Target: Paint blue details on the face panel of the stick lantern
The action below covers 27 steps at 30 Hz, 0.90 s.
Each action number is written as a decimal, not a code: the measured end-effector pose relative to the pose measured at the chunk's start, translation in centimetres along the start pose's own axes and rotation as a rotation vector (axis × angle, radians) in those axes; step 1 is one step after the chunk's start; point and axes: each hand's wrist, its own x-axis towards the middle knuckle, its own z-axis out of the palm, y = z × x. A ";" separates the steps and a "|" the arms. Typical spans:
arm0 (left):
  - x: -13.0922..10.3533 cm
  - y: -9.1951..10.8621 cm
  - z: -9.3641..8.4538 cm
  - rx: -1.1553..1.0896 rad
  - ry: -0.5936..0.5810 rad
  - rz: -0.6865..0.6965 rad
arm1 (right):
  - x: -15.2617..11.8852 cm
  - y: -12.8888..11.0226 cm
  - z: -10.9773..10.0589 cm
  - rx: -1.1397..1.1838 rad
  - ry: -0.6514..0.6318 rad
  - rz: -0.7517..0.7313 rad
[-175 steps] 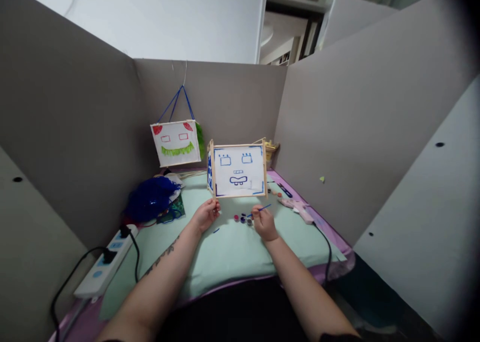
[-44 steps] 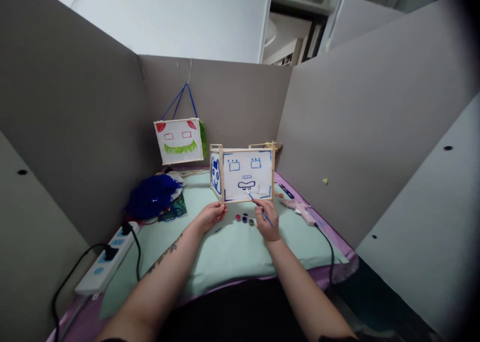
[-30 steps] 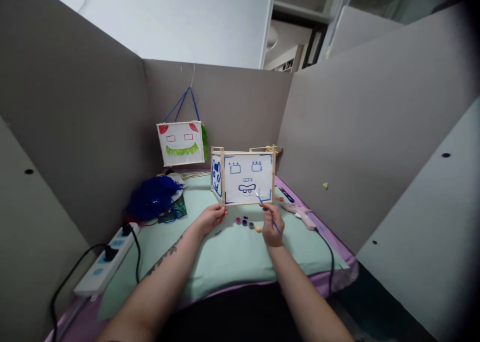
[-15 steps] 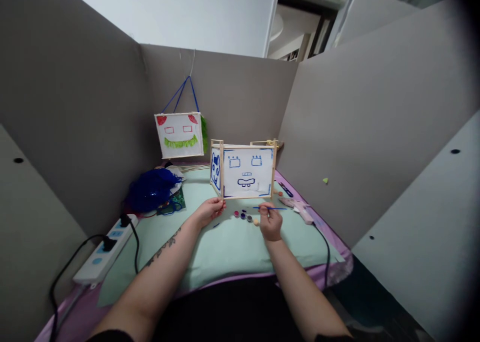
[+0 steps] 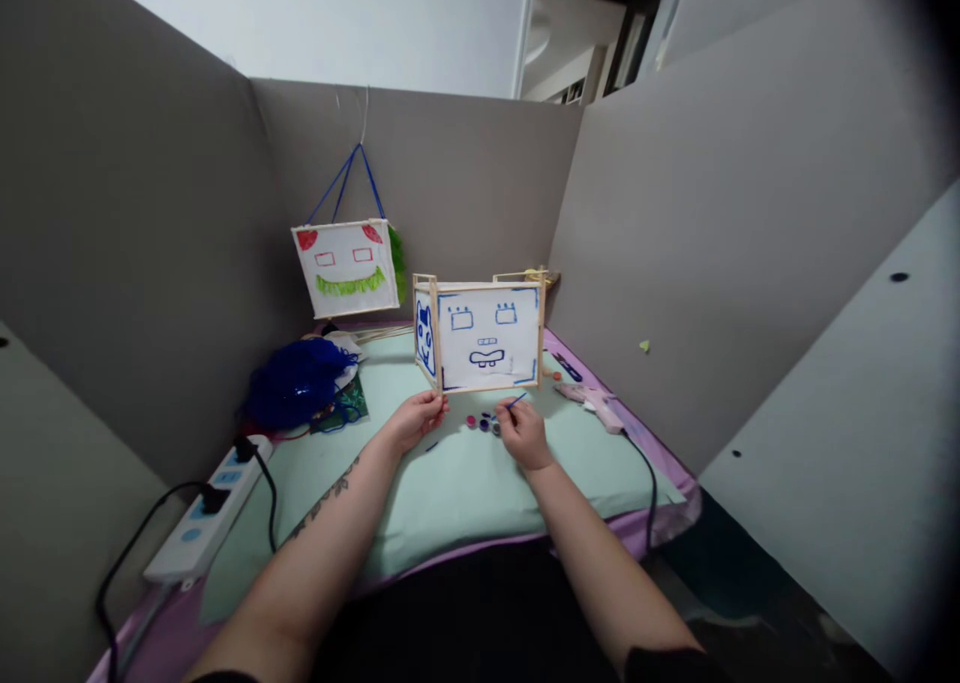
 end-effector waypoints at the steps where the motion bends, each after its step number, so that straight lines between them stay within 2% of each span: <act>1: 0.0 0.0 0.0 -0.001 0.001 0.000 | 0.0 0.0 0.0 -0.002 0.000 0.001; 15: 0.6 0.0 -0.2 -0.006 0.003 -0.010 | 0.3 0.1 0.2 -0.030 -0.041 -0.020; 27: 0.7 -0.1 -0.5 -0.021 -0.005 -0.012 | 0.1 0.8 0.8 -0.026 -0.087 0.041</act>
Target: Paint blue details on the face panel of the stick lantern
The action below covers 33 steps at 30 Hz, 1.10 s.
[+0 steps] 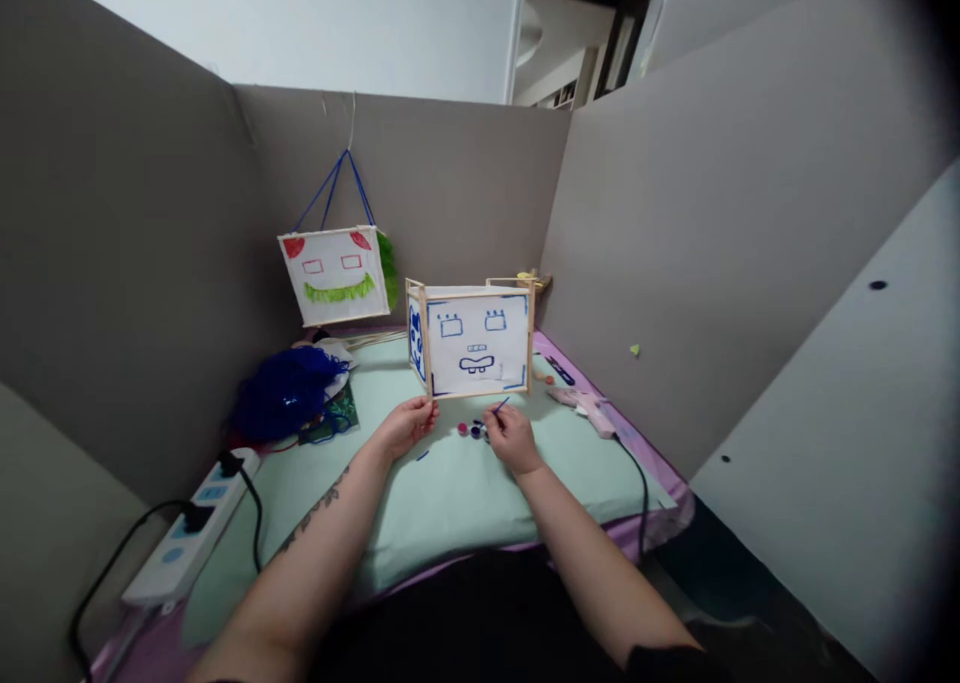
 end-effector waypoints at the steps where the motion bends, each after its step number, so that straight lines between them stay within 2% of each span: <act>1: 0.0 0.0 0.0 0.002 -0.001 0.000 | 0.0 0.0 0.0 0.003 -0.001 0.003; 10: -0.3 0.2 0.2 0.034 0.013 0.015 | 0.1 -0.8 -0.6 0.044 0.067 -0.002; 17: -0.4 0.1 0.2 0.030 0.020 0.013 | 0.1 -0.9 -0.5 0.083 0.063 -0.034; 26: -0.4 0.1 0.2 0.007 0.030 0.014 | 0.2 -0.9 -0.8 0.112 0.140 -0.054; 33: -0.4 0.0 0.2 0.013 0.020 0.010 | 0.0 -0.9 -1.1 0.192 0.183 0.011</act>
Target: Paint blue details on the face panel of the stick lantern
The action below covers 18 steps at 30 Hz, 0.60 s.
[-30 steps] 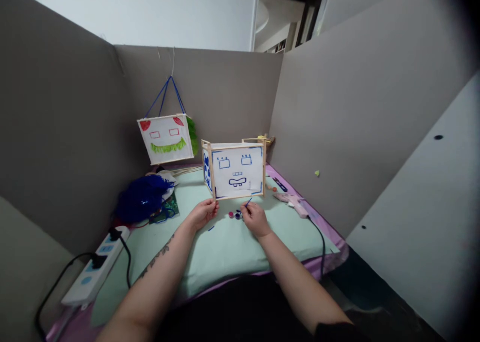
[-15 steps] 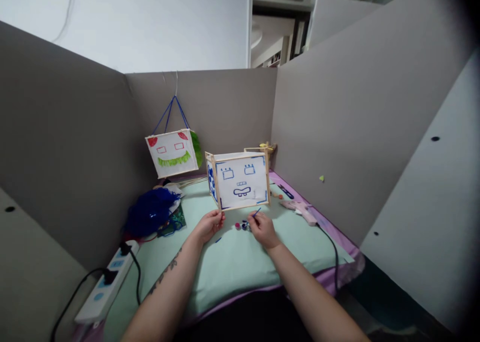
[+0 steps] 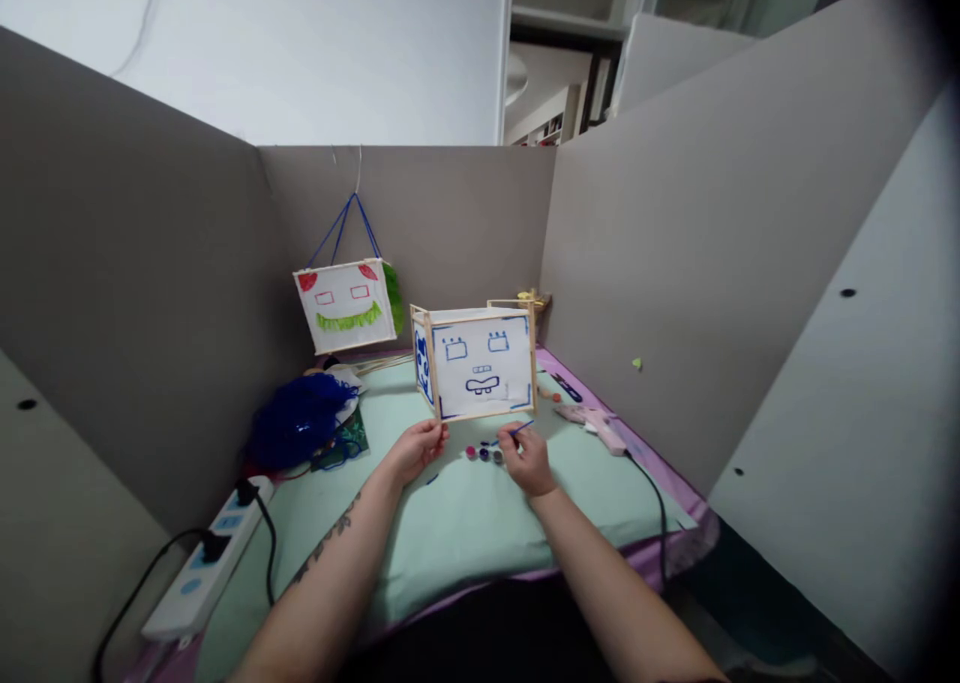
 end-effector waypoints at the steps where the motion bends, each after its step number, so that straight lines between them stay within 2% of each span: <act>1: 0.0 0.0 0.0 0.003 0.001 0.000 | -0.1 -0.1 -0.1 0.014 0.023 0.023; 6: 0.2 -0.2 -0.3 0.020 0.000 0.003 | -0.3 -0.1 -0.6 0.093 0.162 0.138; 9: 0.1 -0.3 -0.4 0.028 -0.002 0.006 | -0.2 0.0 -0.5 0.118 0.194 0.146; 18: -0.4 -0.2 -0.1 0.048 0.009 0.035 | 0.1 -0.6 -0.5 0.092 0.066 0.016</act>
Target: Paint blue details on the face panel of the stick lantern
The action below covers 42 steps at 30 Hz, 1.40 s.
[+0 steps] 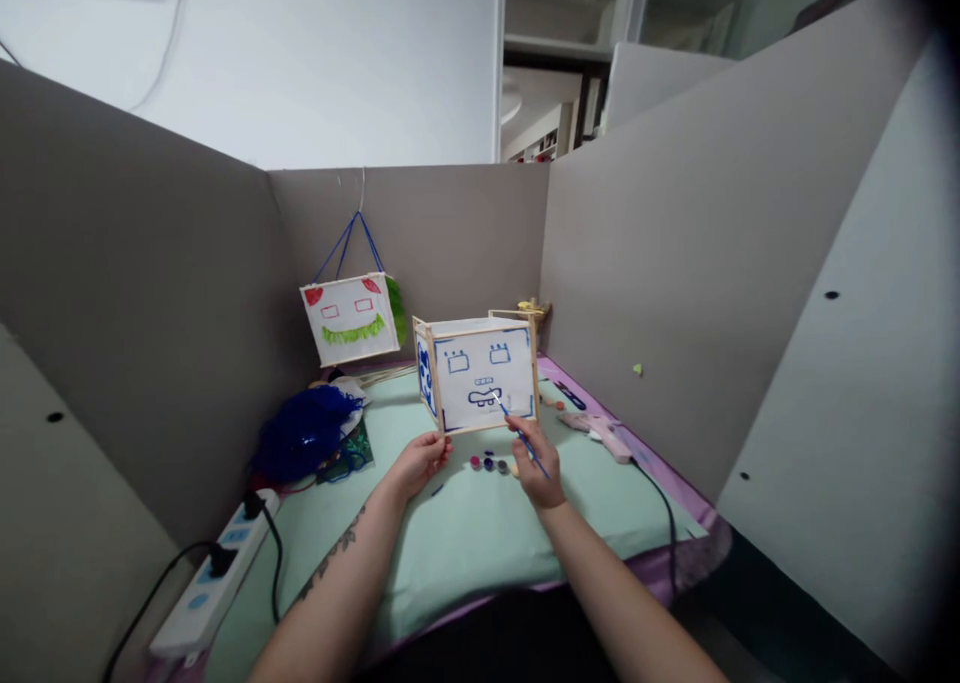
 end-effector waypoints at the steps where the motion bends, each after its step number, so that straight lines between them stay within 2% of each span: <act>1: 0.0 0.0 0.0 0.005 -0.001 0.004 | 0.0 -0.1 0.0 -0.021 -0.016 -0.035; 7: 0.1 0.0 0.1 0.034 -0.013 0.003 | 0.2 -0.4 0.4 -0.138 -0.077 -0.212; 16: 0.1 -0.2 0.2 0.035 -0.021 0.017 | 0.2 0.1 0.6 -0.187 -0.112 -0.208; 22: -0.1 -0.4 0.3 0.008 0.005 0.024 | 0.5 0.4 0.9 -0.160 -0.126 -0.310; 26: -0.1 -0.5 0.3 0.005 0.005 0.024 | 0.6 0.5 1.1 -0.158 -0.126 -0.315; 32: -0.2 -0.3 0.3 0.025 -0.001 0.029 | 0.7 0.5 0.9 -0.191 -0.061 -0.312; 42: 0.1 -0.2 0.3 0.058 -0.010 0.020 | 0.6 -0.2 0.6 -0.193 -0.023 -0.221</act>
